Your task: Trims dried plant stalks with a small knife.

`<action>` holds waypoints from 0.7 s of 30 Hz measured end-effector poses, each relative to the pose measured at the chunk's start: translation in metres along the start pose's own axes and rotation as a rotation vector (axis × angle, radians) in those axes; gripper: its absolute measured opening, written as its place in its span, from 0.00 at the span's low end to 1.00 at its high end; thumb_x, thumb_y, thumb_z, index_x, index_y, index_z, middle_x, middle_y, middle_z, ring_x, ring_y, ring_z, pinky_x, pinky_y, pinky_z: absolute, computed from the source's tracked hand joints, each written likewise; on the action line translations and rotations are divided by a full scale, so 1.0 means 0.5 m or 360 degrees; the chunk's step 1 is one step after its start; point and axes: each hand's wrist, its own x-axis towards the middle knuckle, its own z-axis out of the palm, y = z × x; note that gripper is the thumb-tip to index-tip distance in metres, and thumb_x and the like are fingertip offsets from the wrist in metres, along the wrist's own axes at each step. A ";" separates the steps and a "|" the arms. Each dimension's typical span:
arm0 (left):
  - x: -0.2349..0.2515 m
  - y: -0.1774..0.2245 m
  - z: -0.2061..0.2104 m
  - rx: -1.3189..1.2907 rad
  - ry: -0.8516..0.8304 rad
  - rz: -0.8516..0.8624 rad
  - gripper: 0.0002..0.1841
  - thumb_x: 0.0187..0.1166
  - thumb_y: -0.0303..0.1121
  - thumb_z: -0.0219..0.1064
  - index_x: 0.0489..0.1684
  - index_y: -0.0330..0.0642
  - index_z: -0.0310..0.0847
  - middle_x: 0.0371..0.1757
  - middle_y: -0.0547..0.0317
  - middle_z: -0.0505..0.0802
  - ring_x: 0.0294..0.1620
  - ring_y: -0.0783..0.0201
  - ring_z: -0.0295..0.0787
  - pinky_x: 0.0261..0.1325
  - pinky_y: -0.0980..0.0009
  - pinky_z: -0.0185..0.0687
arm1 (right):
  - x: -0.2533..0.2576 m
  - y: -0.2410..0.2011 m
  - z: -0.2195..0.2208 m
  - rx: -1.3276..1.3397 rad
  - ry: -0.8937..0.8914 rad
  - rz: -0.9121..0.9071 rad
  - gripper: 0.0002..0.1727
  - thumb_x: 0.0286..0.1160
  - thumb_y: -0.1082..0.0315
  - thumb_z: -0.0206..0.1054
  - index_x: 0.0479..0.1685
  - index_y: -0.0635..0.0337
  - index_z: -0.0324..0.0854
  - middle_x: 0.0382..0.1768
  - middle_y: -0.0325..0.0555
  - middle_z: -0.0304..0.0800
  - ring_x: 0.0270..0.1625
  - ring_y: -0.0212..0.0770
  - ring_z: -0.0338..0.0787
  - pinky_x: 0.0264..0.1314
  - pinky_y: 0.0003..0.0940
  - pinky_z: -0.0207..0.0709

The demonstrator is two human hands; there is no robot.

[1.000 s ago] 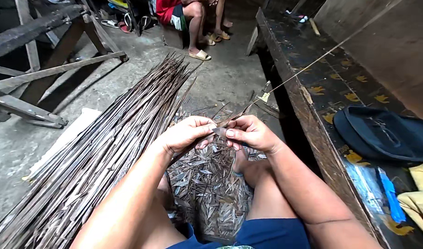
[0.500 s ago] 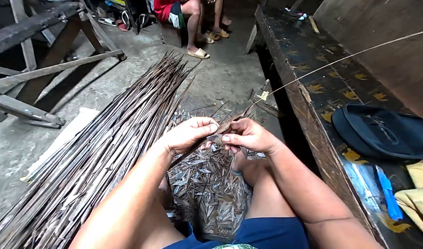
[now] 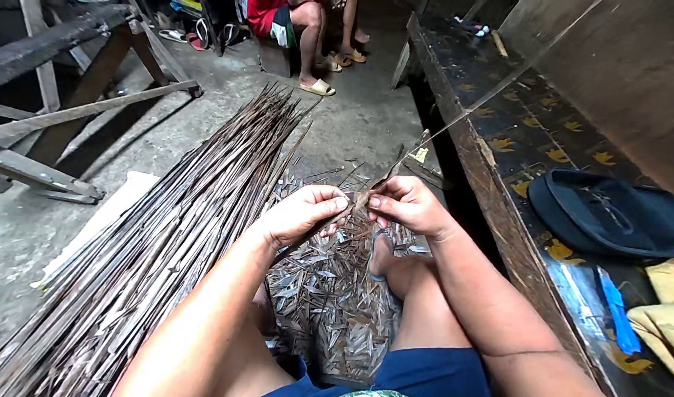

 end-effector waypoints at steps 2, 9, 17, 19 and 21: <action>0.001 0.001 -0.001 0.0038 0.0026 0.0011 0.12 0.90 0.33 0.56 0.41 0.40 0.84 0.29 0.59 0.87 0.25 0.73 0.83 0.30 0.80 0.80 | 0.000 0.001 0.003 -0.0038 0.0049 -0.0023 0.06 0.83 0.70 0.66 0.45 0.64 0.84 0.28 0.42 0.93 0.22 0.29 0.87 0.26 0.23 0.84; -0.004 0.014 -0.004 0.0129 0.0228 0.0038 0.09 0.89 0.32 0.58 0.44 0.39 0.84 0.29 0.57 0.88 0.24 0.71 0.83 0.29 0.79 0.81 | 0.003 -0.009 0.004 -0.0107 0.0397 -0.0120 0.06 0.84 0.69 0.65 0.44 0.62 0.84 0.27 0.45 0.92 0.21 0.33 0.87 0.25 0.25 0.85; -0.005 0.016 -0.004 0.0246 0.0247 0.0083 0.10 0.88 0.32 0.59 0.44 0.38 0.85 0.29 0.57 0.88 0.25 0.71 0.82 0.29 0.79 0.80 | 0.001 -0.027 -0.012 -0.0009 0.0688 -0.0234 0.07 0.89 0.68 0.60 0.49 0.58 0.83 0.30 0.41 0.91 0.23 0.30 0.87 0.24 0.24 0.85; -0.006 0.011 -0.005 0.0330 0.0269 0.0109 0.11 0.89 0.32 0.57 0.43 0.38 0.85 0.29 0.57 0.88 0.25 0.71 0.82 0.29 0.79 0.80 | 0.001 -0.030 -0.018 0.0073 0.0756 -0.0244 0.08 0.90 0.68 0.58 0.51 0.57 0.82 0.32 0.42 0.92 0.23 0.30 0.88 0.24 0.24 0.86; -0.004 0.011 0.001 0.0481 0.0344 0.0163 0.12 0.90 0.32 0.56 0.44 0.37 0.86 0.29 0.56 0.89 0.23 0.70 0.82 0.28 0.78 0.80 | 0.002 -0.024 -0.013 0.0108 0.0729 -0.0192 0.08 0.89 0.68 0.59 0.57 0.57 0.82 0.32 0.43 0.90 0.22 0.32 0.88 0.23 0.26 0.87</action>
